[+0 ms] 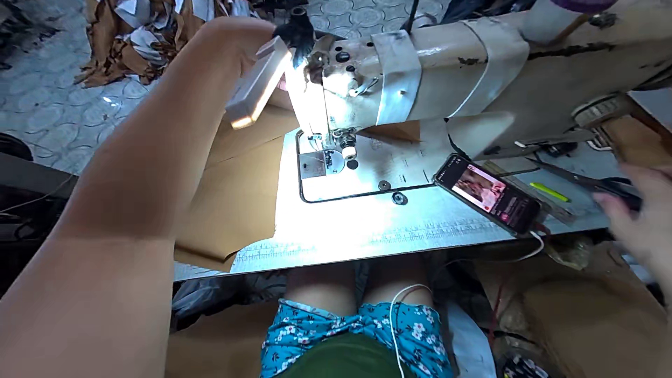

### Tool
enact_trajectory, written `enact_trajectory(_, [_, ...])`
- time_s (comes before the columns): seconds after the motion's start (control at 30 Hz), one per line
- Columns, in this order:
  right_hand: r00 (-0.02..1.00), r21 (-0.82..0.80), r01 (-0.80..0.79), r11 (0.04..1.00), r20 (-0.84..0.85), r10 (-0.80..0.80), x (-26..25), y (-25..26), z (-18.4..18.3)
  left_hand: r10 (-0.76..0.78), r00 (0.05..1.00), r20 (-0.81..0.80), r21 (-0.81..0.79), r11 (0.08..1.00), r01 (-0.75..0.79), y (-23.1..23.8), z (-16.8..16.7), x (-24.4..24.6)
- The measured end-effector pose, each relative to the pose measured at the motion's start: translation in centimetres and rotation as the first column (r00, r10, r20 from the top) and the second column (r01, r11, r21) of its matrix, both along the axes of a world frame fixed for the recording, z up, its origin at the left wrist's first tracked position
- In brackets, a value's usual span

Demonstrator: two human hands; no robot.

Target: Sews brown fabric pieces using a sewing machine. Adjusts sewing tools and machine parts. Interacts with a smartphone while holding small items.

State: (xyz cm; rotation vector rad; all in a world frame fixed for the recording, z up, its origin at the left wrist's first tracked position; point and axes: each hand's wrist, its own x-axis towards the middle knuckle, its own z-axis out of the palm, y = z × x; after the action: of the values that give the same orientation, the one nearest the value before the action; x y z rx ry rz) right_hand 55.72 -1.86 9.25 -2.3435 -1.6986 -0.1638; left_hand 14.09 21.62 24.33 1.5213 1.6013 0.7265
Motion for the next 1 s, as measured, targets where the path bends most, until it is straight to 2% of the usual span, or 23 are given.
enact_trajectory(0.03, [0.997,0.029,-0.054,0.998,-0.047,0.055,-3.2,0.2,0.0,-0.020,0.997,-0.068,-0.001,1.000,0.020,0.6,0.2,0.4])
enact_trajectory(0.1, [0.969,0.077,-0.165,0.983,-0.173,0.176,-10.9,1.6,-0.3,-0.038,0.997,-0.069,-0.005,0.999,0.038,1.6,0.2,0.7])
enact_trajectory(0.2, [0.922,0.126,-0.294,0.947,-0.224,0.316,-18.6,5.2,-4.2,-0.072,0.985,0.156,0.013,0.997,0.071,3.1,-2.1,-1.5])
enact_trajectory(0.27, [0.907,0.202,-0.301,0.932,-0.241,0.345,-21.0,7.6,-7.0,-0.030,0.925,0.379,0.103,0.995,-0.010,4.7,-7.5,-4.5])
enact_trajectory(0.3, [0.904,0.242,-0.286,0.927,-0.253,0.345,-21.7,8.6,-7.9,0.021,0.932,0.361,0.155,0.984,-0.082,4.8,-10.6,-5.4])
enact_trajectory(0.33, [0.903,0.282,-0.264,0.922,-0.262,0.339,-22.3,9.3,-8.5,0.061,0.963,0.261,0.220,0.968,-0.121,3.6,-13.1,-5.3])
enact_trajectory(0.4, [0.909,0.337,-0.227,0.914,-0.262,0.323,-23.4,10.0,-9.2,-0.040,0.998,-0.049,0.304,0.951,0.053,-0.3,-16.7,-4.1])
enact_trajectory(0.47, [0.916,0.329,-0.223,0.918,-0.250,0.312,-24.3,9.8,-9.5,-0.097,0.977,-0.191,0.267,0.952,0.147,-3.0,-19.0,-1.9])
enact_trajectory(0.63, [0.924,0.341,-0.219,0.914,-0.229,0.307,-25.2,9.8,-9.2,0.048,0.950,-0.309,0.261,0.965,0.037,-3.3,-19.9,1.5])
enact_trajectory(0.73, [0.885,0.347,-0.230,0.909,-0.313,0.344,-26.1,10.4,-8.3,0.038,0.962,-0.270,0.217,0.976,0.022,-4.3,-20.3,1.5])
enact_trajectory(0.83, [0.813,0.246,-0.235,0.940,-0.481,0.329,-27.9,13.7,-6.5,0.031,0.982,-0.188,0.252,0.968,0.018,-5.0,-21.1,0.8])
enact_trajectory(1.0, [0.716,0.005,-0.184,0.983,-0.685,0.137,-29.8,19.1,-5.5,0.027,0.985,-0.173,0.260,0.966,0.019,-5.9,-20.0,-1.1])
